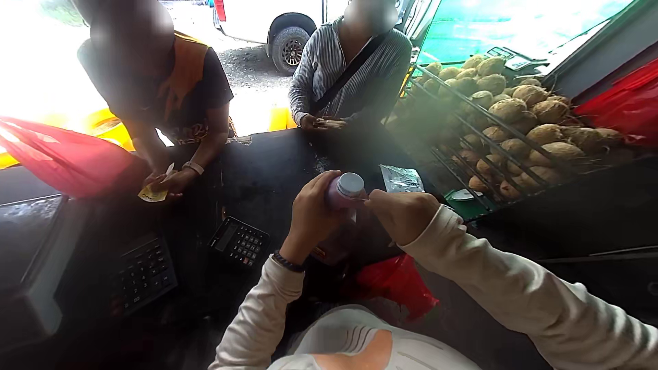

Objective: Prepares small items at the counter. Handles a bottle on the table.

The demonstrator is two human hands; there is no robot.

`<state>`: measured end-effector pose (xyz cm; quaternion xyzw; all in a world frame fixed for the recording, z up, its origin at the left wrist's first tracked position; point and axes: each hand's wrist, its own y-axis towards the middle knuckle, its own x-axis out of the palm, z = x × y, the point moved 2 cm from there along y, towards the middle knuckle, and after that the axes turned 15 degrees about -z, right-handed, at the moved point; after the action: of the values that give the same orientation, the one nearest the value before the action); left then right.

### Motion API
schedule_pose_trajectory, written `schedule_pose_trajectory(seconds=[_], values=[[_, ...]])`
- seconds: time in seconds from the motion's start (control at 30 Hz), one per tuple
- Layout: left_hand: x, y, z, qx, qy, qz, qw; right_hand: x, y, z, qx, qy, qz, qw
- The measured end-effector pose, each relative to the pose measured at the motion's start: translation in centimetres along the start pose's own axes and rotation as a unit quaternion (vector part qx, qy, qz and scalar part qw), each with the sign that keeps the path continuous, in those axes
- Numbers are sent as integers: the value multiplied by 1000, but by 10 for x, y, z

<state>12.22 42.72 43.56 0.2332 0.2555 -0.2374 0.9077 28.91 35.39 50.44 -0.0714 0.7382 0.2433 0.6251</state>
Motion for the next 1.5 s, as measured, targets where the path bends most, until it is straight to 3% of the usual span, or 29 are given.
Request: schedule_pose_trajectory(seconds=[0.07,0.23,0.37,0.43,0.5,0.6,0.7,0.8,0.87,1.17,1.27,1.37,1.5], values=[[2,-4,3,-24,17,28,999,7,2,8,-17,42,-2,999],[3,-3,2,-43,11,8,999,24,10,10,-7,116,-2,993],[13,-5,2,-50,17,79,995,29,8,-11,57,46,75,994],[27,-8,12,-69,46,152,985,28,12,-22,83,7,93,992],[36,-20,21,-78,51,164,982,25,10,-25,98,-6,86,991],[15,-41,18,-68,16,56,996,17,-4,-19,81,-14,63,995],[-23,-22,4,-36,2,-77,996,19,-16,-12,65,7,73,995],[-17,10,-16,59,-38,-179,981,23,-22,-5,61,26,91,994],[-9,16,-23,87,-104,-188,973,20,-21,0,56,15,106,993],[3,-5,-14,1,-95,-80,992,-1,0,9,-35,-16,-14,999],[15,-19,0,-45,-29,41,998,6,-3,0,11,-48,15,999],[32,-30,16,-84,68,174,979,18,-2,-3,25,-40,59,997],[25,-40,19,-125,111,135,977,23,17,25,-107,3,54,993]])
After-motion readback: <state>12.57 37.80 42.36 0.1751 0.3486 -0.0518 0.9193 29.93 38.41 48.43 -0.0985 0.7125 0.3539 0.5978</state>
